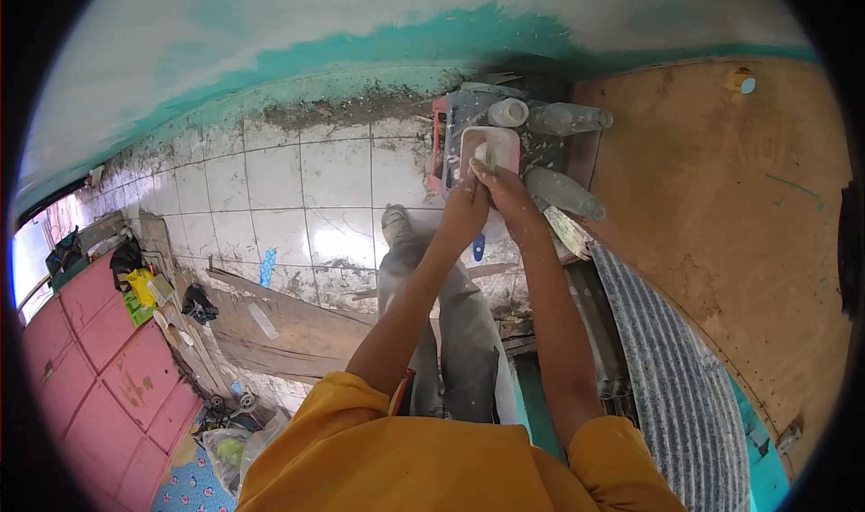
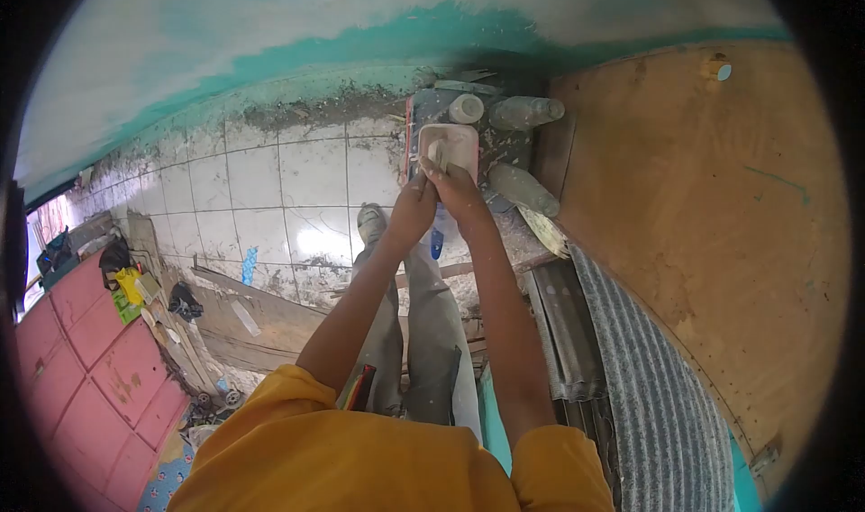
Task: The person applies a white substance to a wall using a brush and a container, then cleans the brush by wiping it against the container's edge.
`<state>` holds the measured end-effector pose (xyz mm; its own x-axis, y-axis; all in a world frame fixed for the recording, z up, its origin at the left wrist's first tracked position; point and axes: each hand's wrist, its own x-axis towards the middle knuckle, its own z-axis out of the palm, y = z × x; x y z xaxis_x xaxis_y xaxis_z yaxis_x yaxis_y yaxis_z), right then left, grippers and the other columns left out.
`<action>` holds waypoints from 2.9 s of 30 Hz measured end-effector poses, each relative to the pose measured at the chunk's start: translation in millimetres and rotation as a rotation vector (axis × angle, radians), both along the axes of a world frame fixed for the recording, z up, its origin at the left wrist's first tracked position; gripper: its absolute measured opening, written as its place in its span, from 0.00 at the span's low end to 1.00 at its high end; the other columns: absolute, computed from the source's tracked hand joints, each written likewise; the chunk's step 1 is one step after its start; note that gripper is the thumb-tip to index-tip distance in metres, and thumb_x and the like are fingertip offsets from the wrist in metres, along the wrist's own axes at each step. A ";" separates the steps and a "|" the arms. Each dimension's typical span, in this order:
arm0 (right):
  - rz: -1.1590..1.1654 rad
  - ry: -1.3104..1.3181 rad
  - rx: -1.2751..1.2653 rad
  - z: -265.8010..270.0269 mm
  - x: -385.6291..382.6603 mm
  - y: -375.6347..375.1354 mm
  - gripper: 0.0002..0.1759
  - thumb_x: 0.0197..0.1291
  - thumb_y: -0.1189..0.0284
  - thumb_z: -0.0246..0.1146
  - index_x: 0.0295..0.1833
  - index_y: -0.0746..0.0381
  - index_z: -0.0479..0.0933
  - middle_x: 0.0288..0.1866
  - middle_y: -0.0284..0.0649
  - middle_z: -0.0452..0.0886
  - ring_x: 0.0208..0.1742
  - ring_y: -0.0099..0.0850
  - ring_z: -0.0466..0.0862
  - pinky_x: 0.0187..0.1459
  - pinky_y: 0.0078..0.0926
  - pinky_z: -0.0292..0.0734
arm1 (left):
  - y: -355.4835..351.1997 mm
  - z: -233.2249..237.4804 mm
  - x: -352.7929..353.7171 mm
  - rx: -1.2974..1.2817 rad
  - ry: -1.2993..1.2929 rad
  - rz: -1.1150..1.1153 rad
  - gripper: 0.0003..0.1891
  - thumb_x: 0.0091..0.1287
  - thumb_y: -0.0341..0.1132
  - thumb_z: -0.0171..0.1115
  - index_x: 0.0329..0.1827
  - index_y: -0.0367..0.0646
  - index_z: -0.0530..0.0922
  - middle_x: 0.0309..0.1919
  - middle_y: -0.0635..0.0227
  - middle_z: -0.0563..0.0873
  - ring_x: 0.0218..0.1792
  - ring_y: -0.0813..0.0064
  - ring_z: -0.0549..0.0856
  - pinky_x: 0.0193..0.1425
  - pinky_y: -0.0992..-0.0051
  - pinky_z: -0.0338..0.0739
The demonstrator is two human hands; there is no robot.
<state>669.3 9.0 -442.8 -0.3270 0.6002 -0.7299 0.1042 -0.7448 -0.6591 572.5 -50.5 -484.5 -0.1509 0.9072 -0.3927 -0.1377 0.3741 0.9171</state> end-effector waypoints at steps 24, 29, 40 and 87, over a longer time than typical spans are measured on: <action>-0.505 0.079 -0.158 -32.8 21.9 3.3 0.14 0.74 0.72 0.48 0.55 0.69 0.73 0.43 0.40 0.78 0.43 0.31 0.79 0.49 0.30 0.75 | 10.4 61.8 20.9 -0.259 0.743 -0.443 0.09 0.72 0.38 0.51 0.48 0.44 0.72 0.31 0.48 0.86 0.36 0.44 0.87 0.40 0.49 0.80; -0.533 0.043 -0.205 -17.1 13.4 13.7 0.12 0.74 0.71 0.47 0.42 0.65 0.74 0.36 0.39 0.76 0.37 0.29 0.77 0.42 0.28 0.74 | 13.2 58.1 24.4 -0.279 0.682 -0.410 0.10 0.72 0.38 0.50 0.49 0.44 0.73 0.32 0.46 0.86 0.37 0.43 0.86 0.41 0.47 0.79; -0.498 0.148 -0.206 -28.8 15.3 21.8 0.10 0.75 0.72 0.46 0.40 0.63 0.71 0.31 0.36 0.71 0.33 0.29 0.73 0.43 0.31 0.75 | 14.6 59.3 26.1 -0.311 0.683 -0.408 0.08 0.71 0.35 0.50 0.47 0.43 0.73 0.32 0.48 0.87 0.38 0.44 0.87 0.43 0.49 0.79; 0.603 -0.945 0.604 -37.5 25.9 34.8 0.26 0.66 0.57 0.56 0.41 0.73 0.80 0.41 0.66 0.80 0.49 0.62 0.80 0.51 0.51 0.73 | 5.5 41.0 22.1 -0.296 0.927 -0.429 0.10 0.71 0.39 0.53 0.47 0.44 0.75 0.38 0.59 0.86 0.40 0.53 0.89 0.45 0.52 0.79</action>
<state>695.2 43.8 -480.2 -0.1670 0.8553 -0.4904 0.9326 -0.0243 -0.3600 594.6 -45.0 -443.5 -0.1942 0.8424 -0.5026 0.7644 0.4511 0.4606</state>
